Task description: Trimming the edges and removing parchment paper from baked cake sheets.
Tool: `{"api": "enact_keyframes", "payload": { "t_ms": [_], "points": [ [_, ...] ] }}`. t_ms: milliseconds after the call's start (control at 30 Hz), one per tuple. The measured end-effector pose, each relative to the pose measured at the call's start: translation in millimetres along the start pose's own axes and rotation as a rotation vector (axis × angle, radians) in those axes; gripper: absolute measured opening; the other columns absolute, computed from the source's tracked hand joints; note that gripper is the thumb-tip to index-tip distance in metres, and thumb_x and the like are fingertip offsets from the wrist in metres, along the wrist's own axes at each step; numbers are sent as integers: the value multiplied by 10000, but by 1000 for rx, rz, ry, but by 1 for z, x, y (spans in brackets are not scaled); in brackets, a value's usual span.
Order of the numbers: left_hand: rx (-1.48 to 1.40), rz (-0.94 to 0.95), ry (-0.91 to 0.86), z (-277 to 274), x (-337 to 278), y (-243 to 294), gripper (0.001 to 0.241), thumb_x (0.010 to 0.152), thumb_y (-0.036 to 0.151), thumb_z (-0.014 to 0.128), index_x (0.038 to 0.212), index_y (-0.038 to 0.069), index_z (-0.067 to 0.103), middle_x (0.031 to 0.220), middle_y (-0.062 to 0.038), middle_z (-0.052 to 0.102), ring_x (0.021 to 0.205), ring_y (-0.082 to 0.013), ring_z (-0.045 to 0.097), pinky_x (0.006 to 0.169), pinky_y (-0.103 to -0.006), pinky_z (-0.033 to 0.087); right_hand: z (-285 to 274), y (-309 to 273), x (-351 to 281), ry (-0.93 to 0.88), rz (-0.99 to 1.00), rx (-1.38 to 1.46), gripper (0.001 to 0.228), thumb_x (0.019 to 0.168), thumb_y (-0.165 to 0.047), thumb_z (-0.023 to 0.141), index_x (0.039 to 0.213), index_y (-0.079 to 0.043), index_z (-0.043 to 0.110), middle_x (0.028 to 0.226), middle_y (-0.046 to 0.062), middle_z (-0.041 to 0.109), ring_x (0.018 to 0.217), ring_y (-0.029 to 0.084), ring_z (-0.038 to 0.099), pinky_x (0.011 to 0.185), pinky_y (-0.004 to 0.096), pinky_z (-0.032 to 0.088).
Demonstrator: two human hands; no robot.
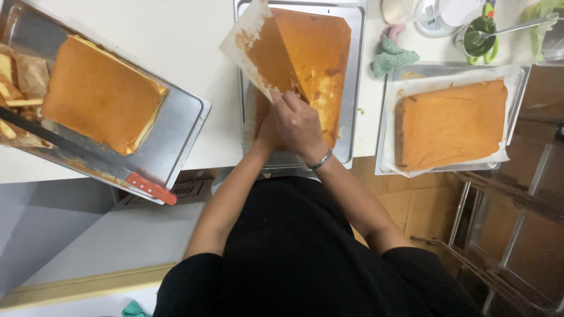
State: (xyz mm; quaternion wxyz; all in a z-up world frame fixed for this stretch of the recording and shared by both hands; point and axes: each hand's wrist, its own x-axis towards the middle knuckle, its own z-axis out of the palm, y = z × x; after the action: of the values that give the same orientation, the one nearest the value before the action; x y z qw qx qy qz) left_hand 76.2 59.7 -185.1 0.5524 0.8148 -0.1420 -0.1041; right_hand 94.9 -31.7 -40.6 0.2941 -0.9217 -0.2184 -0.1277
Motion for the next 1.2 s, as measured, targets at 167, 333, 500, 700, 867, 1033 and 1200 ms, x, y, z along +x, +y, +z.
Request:
{"api": "enact_keyframes", "payload": {
  "t_ms": [167,333,500,700,867,1033,1200],
  "points": [
    [-111,29,219,2,-4,-8,385,1012,230,578,1306,-16,547,1288,-212,619,1256,-347,579,1071,-423,449,-5,-1,2,-22,94,-9,273,923,-47,712,1194,-72,698,911,95,628,797,284,662,681,393,543],
    [-739,-23,568,-26,-4,21,389,1077,317,488,1322,25,566,1299,-95,637,1200,-170,605,1037,-336,467,-2,12,-5,-45,77,11,263,882,-87,749,1144,-70,729,905,99,647,843,307,658,724,407,546],
    [-370,-572,546,-50,-16,15,350,1015,323,606,896,5,691,666,5,641,578,-86,565,527,-304,460,39,108,-40,-150,172,292,237,1025,-130,617,1240,-112,713,1297,98,702,1244,288,666,1072,418,545],
    [-140,-543,489,-63,-39,21,382,1033,321,651,842,-8,688,604,-52,599,569,-78,490,522,-323,409,59,157,-3,-338,308,-182,582,1112,-339,419,1656,-148,342,1737,85,231,1602,295,148,1289,568,133],
    [-147,-514,468,-71,-72,34,350,1016,323,656,866,13,720,610,-23,614,566,-60,492,509,-310,396,57,156,-3,-334,312,-218,598,1095,-345,449,1655,-165,343,1735,84,218,1607,337,133,1293,566,125],
    [-34,-579,441,-73,-128,53,384,1002,321,694,797,-1,744,544,-35,573,518,-82,452,479,-325,343,63,163,-5,-321,298,-240,595,1096,-342,480,1654,-177,354,1734,89,222,1604,353,135,1289,573,130],
    [-187,-489,411,-83,-166,112,287,989,263,681,876,8,745,663,-65,728,562,-100,631,500,-298,464,65,168,-8,-318,283,-247,587,1112,-341,473,1665,-186,353,1744,81,215,1610,350,128,1296,573,132]
  ]
}}
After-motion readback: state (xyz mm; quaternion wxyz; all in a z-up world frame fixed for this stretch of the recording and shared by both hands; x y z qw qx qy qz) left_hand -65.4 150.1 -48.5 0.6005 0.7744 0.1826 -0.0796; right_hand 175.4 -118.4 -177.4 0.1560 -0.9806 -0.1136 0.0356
